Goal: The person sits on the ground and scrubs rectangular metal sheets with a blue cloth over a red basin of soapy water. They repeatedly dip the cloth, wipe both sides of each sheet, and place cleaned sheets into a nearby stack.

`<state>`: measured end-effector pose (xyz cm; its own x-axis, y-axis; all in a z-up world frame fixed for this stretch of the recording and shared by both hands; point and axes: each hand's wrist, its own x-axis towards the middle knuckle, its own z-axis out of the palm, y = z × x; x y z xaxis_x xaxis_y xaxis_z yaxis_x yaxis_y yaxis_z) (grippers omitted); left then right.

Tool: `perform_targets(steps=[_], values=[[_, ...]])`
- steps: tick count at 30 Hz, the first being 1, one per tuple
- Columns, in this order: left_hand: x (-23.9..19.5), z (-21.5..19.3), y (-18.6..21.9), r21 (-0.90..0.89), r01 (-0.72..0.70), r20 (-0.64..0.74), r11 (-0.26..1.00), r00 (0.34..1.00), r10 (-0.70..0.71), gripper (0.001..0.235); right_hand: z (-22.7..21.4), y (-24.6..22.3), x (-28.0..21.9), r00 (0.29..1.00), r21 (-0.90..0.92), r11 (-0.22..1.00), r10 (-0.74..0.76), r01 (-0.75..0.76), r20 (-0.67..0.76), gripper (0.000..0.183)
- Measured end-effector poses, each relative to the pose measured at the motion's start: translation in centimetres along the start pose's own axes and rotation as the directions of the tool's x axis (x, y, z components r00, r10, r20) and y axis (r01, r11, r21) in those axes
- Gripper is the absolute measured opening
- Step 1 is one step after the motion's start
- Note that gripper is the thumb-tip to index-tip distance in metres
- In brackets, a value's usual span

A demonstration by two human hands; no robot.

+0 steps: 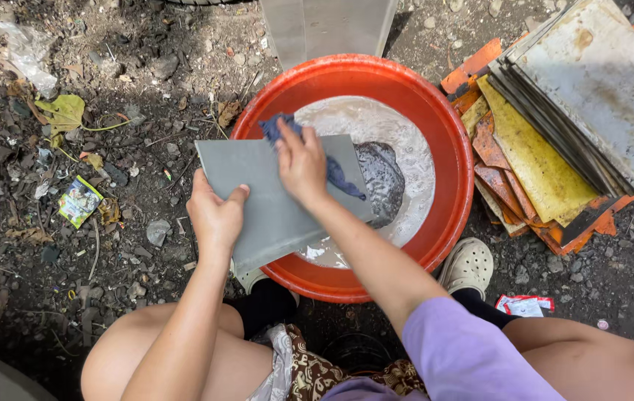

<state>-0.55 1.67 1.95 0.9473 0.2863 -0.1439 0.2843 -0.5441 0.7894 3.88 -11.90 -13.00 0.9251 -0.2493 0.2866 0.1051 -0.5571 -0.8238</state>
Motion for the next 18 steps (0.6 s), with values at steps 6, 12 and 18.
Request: perform_targets(steps=[6, 12, 18], values=[[0.4, 0.4, 0.2, -0.028, 0.026, -0.002, 0.999, 1.000, -0.026, 0.038, -5.6, 10.7, -0.8, 0.997, -0.317, 0.946, 0.075, -0.073, -0.006, 0.041], [0.5, 0.8, 0.3, -0.069, -0.043, -0.033, 0.997, 0.999, 0.041, 0.039, -7.4, 5.5, -8.0, 0.944, -0.236, 0.914, 0.322, -0.330, -0.072, 0.037], [0.5, 0.9, -0.7, -0.054, -0.121, -0.051, 0.991, 0.992, 0.119, 0.034, -5.5, -4.8, -11.5, 0.994, 0.114, 0.988, 0.106, -0.107, 0.018, 0.032]])
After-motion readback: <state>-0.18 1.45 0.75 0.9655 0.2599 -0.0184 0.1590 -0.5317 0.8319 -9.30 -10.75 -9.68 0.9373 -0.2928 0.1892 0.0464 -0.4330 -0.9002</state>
